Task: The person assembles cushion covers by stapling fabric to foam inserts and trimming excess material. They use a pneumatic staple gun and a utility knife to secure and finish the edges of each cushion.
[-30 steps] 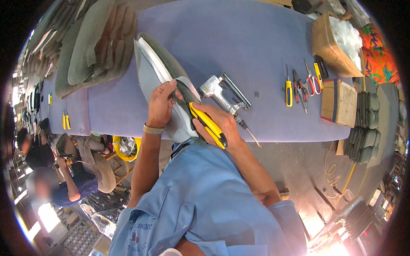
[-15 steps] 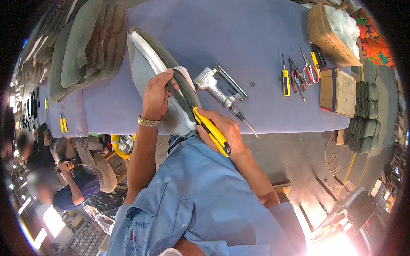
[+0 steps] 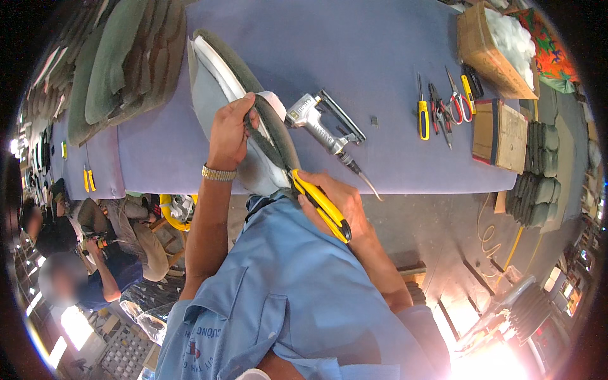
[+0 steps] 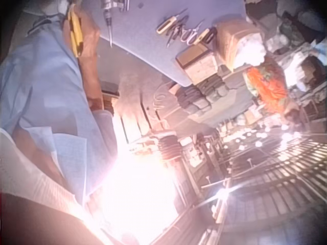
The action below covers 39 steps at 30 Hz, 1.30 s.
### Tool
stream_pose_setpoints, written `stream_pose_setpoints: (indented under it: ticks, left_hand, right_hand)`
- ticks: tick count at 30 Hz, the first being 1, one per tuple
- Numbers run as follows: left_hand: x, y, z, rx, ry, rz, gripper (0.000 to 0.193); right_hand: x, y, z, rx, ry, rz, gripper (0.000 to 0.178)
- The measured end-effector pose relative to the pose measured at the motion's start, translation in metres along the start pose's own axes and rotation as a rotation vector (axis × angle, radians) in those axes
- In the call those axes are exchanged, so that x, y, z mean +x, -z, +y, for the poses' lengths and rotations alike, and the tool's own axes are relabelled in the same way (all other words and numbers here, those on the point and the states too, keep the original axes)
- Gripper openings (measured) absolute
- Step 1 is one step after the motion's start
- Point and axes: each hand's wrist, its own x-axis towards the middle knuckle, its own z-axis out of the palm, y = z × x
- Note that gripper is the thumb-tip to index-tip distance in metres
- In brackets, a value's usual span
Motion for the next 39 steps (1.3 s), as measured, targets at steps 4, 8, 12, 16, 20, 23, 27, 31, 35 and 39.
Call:
stream_pose_setpoints:
  ticks: [4,8,12,16,20,23,27,31,35,39]
  left_hand:
    - [0.001,0.001,0.0,-0.019,-0.055,0.044,0.038]
    - [0.007,0.011,-0.005,0.021,-0.076,0.021,0.04]
    - [0.007,0.006,-0.004,0.037,-0.085,0.001,0.04]
    - [0.004,0.0,0.001,0.015,-0.095,0.023,0.041]
    - [0.006,0.0,-0.002,0.047,-0.092,0.105,0.044]
    - [0.001,-0.012,-0.002,0.038,-0.163,0.217,0.046]
    - [0.0,-0.018,-0.006,0.004,-0.147,0.297,0.046]
    - [-0.003,-0.019,-0.008,0.023,-0.149,0.299,0.045]
    - [0.0,-0.018,-0.009,0.003,-0.133,0.308,0.045]
    - [0.0,-0.019,-0.012,-0.007,-0.162,0.334,0.048]
  right_hand:
    - [-0.001,0.001,-0.004,-0.014,0.041,0.008,0.04]
    - [0.017,-0.006,-0.005,-0.005,0.088,0.078,0.039]
    - [0.033,-0.015,0.001,0.007,0.104,0.106,0.039]
    - [0.034,-0.016,0.004,-0.022,0.124,0.093,0.039]
    - [0.027,-0.016,0.0,-0.008,0.077,0.082,0.039]
    - [0.02,-0.016,0.0,-0.028,0.054,0.067,0.04]
    - [0.01,-0.018,0.004,-0.008,0.075,0.064,0.043]
    - [0.003,-0.017,0.006,-0.037,0.047,0.018,0.045]
    - [-0.006,-0.013,0.001,-0.049,0.05,-0.001,0.046]
    - [-0.008,-0.013,-0.002,-0.03,0.062,0.002,0.046]
